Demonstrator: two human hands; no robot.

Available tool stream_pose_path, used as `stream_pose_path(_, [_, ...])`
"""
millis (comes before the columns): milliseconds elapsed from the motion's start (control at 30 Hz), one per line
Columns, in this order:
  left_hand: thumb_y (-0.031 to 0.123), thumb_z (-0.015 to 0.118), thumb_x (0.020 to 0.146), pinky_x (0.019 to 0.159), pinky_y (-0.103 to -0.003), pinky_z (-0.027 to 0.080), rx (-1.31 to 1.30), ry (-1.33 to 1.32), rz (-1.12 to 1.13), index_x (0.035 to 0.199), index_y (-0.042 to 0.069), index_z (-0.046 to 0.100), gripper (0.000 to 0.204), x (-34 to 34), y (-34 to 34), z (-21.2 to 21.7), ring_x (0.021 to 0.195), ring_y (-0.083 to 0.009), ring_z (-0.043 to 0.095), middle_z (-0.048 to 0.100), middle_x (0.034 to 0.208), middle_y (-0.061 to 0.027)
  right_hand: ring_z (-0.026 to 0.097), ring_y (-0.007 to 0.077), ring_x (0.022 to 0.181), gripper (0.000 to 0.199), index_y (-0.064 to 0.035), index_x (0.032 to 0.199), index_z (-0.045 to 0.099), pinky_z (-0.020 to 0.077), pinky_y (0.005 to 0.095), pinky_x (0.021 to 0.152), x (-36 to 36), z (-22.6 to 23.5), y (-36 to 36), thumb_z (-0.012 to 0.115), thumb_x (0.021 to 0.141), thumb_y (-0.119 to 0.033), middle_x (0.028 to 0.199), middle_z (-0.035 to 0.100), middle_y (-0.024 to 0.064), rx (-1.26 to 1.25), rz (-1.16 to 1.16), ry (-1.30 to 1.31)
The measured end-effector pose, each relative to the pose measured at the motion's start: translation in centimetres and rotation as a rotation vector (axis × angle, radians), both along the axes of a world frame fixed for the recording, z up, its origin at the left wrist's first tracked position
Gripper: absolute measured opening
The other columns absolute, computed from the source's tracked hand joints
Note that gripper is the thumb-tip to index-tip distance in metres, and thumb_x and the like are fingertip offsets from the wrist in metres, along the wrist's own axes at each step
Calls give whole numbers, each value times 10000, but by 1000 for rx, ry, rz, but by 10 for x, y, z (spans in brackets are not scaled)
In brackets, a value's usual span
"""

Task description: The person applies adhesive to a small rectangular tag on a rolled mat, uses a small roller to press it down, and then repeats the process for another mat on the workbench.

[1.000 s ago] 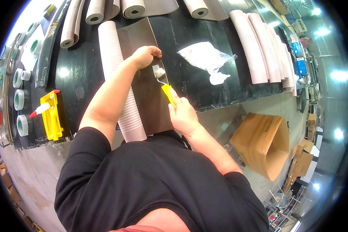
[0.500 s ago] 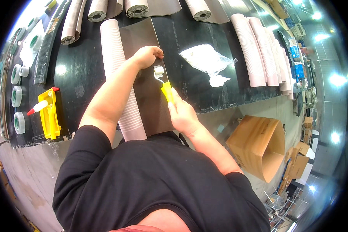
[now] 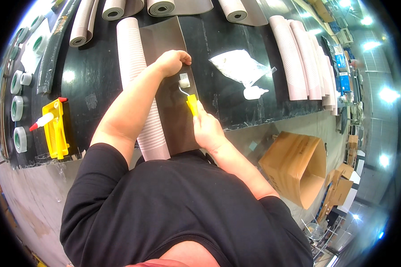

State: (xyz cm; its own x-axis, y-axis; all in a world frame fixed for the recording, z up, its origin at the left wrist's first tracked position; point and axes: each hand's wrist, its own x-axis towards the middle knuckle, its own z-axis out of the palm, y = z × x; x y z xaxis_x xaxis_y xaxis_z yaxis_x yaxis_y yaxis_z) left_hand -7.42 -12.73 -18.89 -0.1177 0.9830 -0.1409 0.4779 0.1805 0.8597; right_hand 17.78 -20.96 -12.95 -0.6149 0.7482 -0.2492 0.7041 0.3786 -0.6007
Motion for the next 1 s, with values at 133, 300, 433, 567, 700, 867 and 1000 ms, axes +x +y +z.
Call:
stream_pose_path(133, [-89,413,762,923,-296,480,-5,-1,6,1038,50,702,424,0,1,-1,1017,-218,662,723,1044,-95,630,420,906,529,33,1426,382,487,453,822,-6,-1,8,477,948,-173,953,636,289,-5,9,6])
stream_pose_path(300, [-94,413,755,917,-298,484,-2,-31,13,1040,48,704,431,0,2,-3,1006,-217,664,724,1034,-99,628,417,932,523,18,1429,386,487,438,845,-12,-5,16,479,951,-172,989,640,287,-13,-7,-1])
stream_pose_path(433, [-91,417,759,912,-299,486,22,-57,11,1045,44,703,426,-1,3,-6,999,-214,663,724,1032,-99,618,430,962,526,-2,1441,380,479,439,867,-20,-6,23,475,956,-184,1024,638,287,-132,-68,-23])
stream_pose_path(567, [-88,420,767,919,-296,481,-30,-105,23,1050,37,701,419,-2,3,-4,1000,-209,659,724,1029,-96,637,253,815,526,-43,1466,366,507,351,758,-17,-11,25,495,969,-158,919,656,156,-226,-130,83])
stream_pose_path(700, [-83,410,777,935,-294,470,-27,-127,34,1051,36,700,417,-3,3,-3,1007,-206,655,725,1028,-93,530,78,713,530,-68,1478,365,488,255,658,-8,15,11,516,973,-122,832,589,31,-478,-289,177])
stream_pose_path(867, [-84,403,778,947,-294,465,-30,-106,18,1048,38,702,420,-1,5,-1,1019,-204,655,725,1036,-93,458,40,624,533,-100,1497,350,436,202,592,8,-27,13,486,981,-77,763,538,-6,-63,-77,129])
stream_pose_path(1000, [-59,461,791,907,-301,492,-23,-88,25,1055,67,707,382,-5,2,-4,1004,-204,664,725,1041,-75,622,344,1059,520,-22,1459,366,454,359,949,-15,-7,17,479,968,-152,1123,629,255,-209,-133,-41])
